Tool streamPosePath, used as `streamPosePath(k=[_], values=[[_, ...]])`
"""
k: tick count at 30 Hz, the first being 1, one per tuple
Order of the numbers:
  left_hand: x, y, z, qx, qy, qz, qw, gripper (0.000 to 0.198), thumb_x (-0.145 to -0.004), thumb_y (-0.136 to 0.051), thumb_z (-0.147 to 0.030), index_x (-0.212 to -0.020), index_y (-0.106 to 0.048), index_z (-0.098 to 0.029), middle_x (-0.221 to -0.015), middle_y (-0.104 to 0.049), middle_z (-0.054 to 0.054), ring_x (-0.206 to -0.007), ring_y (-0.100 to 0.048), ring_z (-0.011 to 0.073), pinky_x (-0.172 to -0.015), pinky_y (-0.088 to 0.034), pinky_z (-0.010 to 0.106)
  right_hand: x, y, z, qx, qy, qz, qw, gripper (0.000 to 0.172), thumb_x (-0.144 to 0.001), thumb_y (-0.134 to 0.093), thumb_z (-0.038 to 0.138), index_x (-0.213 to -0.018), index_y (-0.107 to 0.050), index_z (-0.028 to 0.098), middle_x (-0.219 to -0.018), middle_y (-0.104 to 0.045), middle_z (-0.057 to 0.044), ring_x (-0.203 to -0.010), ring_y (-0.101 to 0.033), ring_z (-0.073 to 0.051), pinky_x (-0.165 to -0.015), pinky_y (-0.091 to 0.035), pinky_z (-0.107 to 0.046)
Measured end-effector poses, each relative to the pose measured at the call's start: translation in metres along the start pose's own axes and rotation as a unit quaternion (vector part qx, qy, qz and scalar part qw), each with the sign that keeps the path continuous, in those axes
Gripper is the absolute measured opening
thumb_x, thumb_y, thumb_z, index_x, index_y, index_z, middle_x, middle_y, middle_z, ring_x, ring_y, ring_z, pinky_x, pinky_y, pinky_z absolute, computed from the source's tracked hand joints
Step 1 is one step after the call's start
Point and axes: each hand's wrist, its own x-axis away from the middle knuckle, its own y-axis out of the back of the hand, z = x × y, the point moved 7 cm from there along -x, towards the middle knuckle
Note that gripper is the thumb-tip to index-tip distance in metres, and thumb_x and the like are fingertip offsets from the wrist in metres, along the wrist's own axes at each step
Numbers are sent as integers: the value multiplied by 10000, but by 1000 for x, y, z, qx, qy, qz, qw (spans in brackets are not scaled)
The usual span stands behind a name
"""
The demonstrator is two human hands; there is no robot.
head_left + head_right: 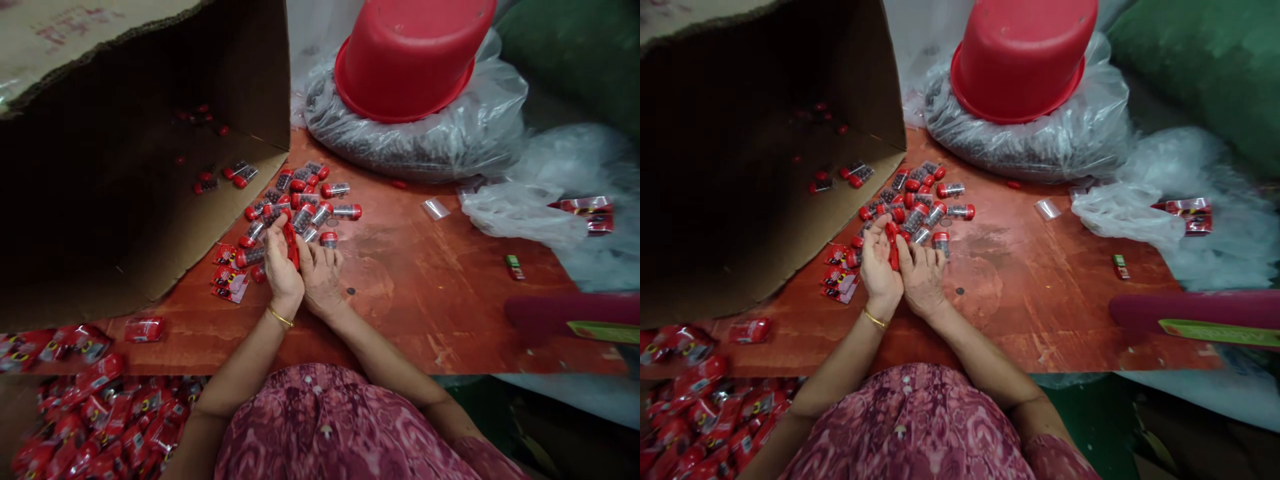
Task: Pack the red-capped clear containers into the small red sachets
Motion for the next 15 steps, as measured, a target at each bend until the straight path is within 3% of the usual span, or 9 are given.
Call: streamPosePath(k=[6,9,12,15], values=[[5,-4,2,-7,38,26,999,439,-926,-258,-421,-1238,-497,-226,-1347,-502,66,-1258,-436,135,-1056,-328,288,0,0,-6,-53,-25,2,998,408,-905,-339,180,-1294,-460,154,-997,-606,-117,-873,-480,-217,-786,-343,-370],[3,-5,2,21,91,33,995,462,-930,-224,-386,-1301,-429,-203,-1359,-489,96,-1245,-456,140,-1042,-354,315,-2,0,-13,-143,-31,3,989,411,-902,-367,248,-1282,-441,108,-1038,-613,-137,-902,-513,-226,-801,-383,-371],[1,-4,2,-5,118,67,991,372,-883,-380,-294,-1188,-541,-153,-1293,-552,114,-1212,-494,169,-1039,-356,328,-5,-3,-20,-292,-32,21,956,362,-877,-417,270,-1200,-483,119,-1080,-610,-133,-953,-543,-218,-824,-423,-356],[3,3,-1,-4,84,81,993,302,-830,-487,-279,-1079,-611,-160,-1167,-642,96,-1125,-566,182,-1000,-397,332,-5,-7,-26,-420,-72,58,903,254,-821,-460,244,-1048,-550,173,-962,-630,-69,-851,-571,-185,-770,-460,-324]])
